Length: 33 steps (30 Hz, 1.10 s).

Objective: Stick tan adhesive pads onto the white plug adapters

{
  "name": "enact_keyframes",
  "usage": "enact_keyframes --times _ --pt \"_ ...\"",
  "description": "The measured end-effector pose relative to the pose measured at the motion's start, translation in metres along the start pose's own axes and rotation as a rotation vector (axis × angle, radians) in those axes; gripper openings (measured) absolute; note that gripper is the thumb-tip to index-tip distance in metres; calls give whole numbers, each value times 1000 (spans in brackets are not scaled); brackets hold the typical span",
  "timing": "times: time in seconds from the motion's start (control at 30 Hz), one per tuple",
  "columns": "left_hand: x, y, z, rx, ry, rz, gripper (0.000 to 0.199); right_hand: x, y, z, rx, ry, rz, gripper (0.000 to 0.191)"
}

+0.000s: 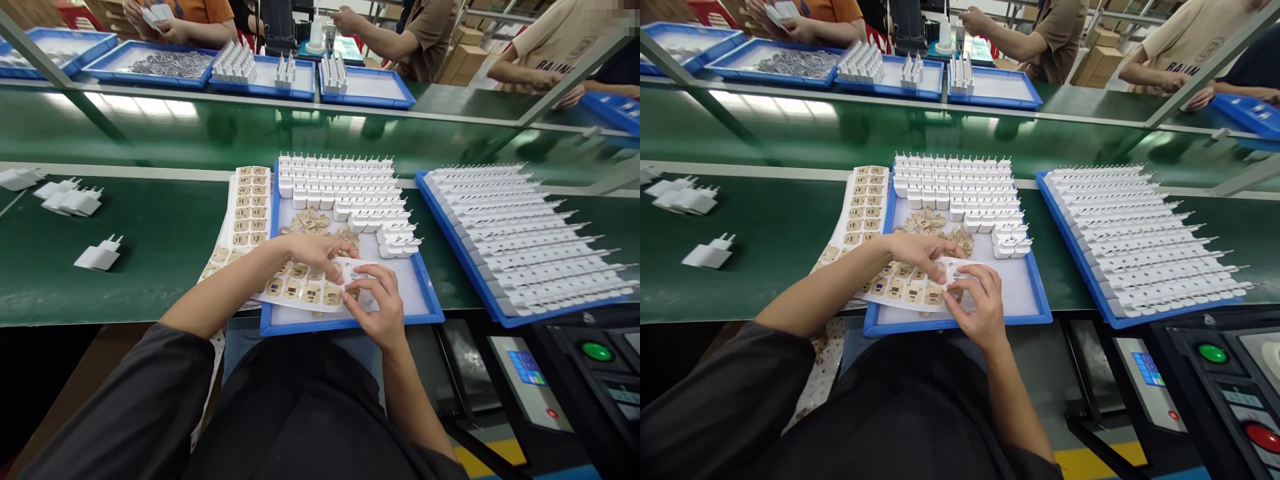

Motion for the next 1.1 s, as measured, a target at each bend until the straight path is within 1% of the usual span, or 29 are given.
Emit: enact_keyframes --times 0.1,0.2,0.3,0.4,0.6,0.77,0.97,1.03,1.1 --pt "-1 -1 1 11 0 5 72 -3 -1 0 3 13 -6 11" --pt "0 -1 2 2 25 13 71 -4 0 0 27 18 -33 17" --pt "2 -1 3 15 43 18 68 -2 1 -1 32 -20 -53 23" --pt "2 -1 3 9 53 18 65 2 2 -3 20 -70 -45 26" --pt "-3 -3 2 23 58 48 64 7 2 -5 -2 -130 -35 26" --pt "-7 -4 3 6 101 68 63 9 4 -7 3 -136 -27 23" --pt "-9 -5 3 -44 185 37 64 12 5 -12 -68 -174 -72 22" --pt "-9 -4 1 -32 167 42 65 16 6 -15 -54 -186 -67 21" --pt "-9 -3 0 21 62 38 61 23 10 -18 10 -226 -26 18"
Point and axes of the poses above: each hand's wrist, its own y-axis away from the middle knuckle, its own z-axis out of the palm, x = y × z, the point moved 1 cm from there along -y, towards the middle knuckle, and after that the axes turned 7 degrees about -z, right-handed, at the moved point
